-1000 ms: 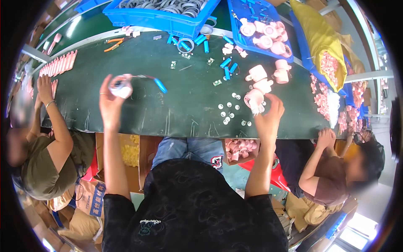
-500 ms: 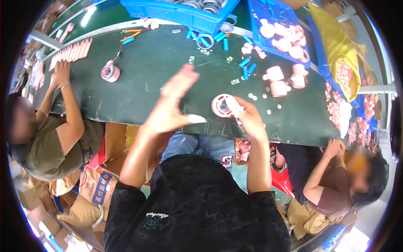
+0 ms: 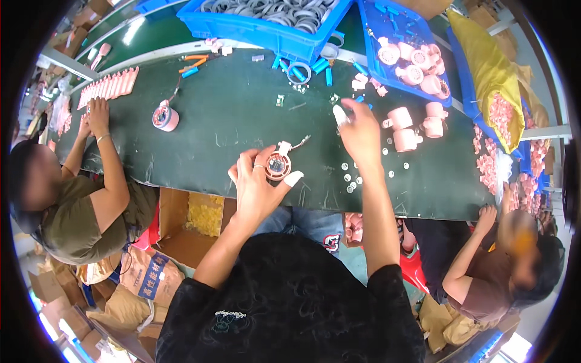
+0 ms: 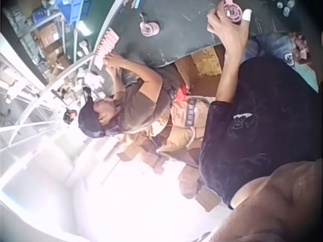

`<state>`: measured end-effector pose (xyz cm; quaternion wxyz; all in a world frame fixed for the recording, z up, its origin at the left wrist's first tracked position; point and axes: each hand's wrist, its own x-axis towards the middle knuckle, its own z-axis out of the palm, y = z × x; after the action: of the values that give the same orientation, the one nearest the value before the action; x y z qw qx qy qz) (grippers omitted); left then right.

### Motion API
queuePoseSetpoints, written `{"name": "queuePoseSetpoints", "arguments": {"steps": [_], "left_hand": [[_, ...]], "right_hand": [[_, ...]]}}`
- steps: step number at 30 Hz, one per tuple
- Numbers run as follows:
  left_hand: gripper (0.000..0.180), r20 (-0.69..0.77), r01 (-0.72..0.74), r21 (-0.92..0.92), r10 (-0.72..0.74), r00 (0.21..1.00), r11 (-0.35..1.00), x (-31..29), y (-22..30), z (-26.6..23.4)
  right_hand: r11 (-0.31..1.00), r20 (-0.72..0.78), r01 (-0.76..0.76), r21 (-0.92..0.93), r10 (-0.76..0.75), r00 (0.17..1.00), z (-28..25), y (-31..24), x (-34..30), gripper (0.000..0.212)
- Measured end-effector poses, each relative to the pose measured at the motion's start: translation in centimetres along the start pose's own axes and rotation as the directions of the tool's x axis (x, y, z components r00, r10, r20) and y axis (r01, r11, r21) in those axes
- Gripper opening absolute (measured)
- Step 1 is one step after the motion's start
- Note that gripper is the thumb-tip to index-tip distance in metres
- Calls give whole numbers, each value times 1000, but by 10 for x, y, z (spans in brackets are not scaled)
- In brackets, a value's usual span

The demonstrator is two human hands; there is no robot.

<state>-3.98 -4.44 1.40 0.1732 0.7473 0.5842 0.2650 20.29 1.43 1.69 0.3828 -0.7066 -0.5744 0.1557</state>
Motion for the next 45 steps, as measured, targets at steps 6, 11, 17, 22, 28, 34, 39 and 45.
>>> {"name": "queuePoseSetpoints", "arguments": {"steps": [6,11,17,22,28,34,39,45], "left_hand": [[45,87,143,-273,-123,989,951,22,-5,-9],[40,-5,-58,-289,59,998,956,56,-12,-20],[31,589,527,-771,88,803,357,107,18,10],[23,551,434,-767,139,823,473,93,36,5],[22,521,258,-587,114,846,768,79,52,-2],[33,474,142,-455,103,875,879,85,34,-20],[34,410,-22,-167,90,907,986,116,0,-16],[31,608,-177,74,96,788,981,108,30,18]], "right_hand": [[839,-172,-41,-543,-63,983,64,34,93,37],[968,-93,80,-236,-104,990,32,12,40,23],[726,491,-384,571,73,868,-11,-20,-47,22],[666,301,-245,704,32,953,-31,-12,-69,40],[625,321,-299,721,81,944,-23,-35,-47,24],[490,214,-283,825,193,958,-10,-21,-50,12],[596,233,-320,736,220,947,-24,3,-65,12],[462,331,-459,759,334,883,-27,12,-83,11]]}}
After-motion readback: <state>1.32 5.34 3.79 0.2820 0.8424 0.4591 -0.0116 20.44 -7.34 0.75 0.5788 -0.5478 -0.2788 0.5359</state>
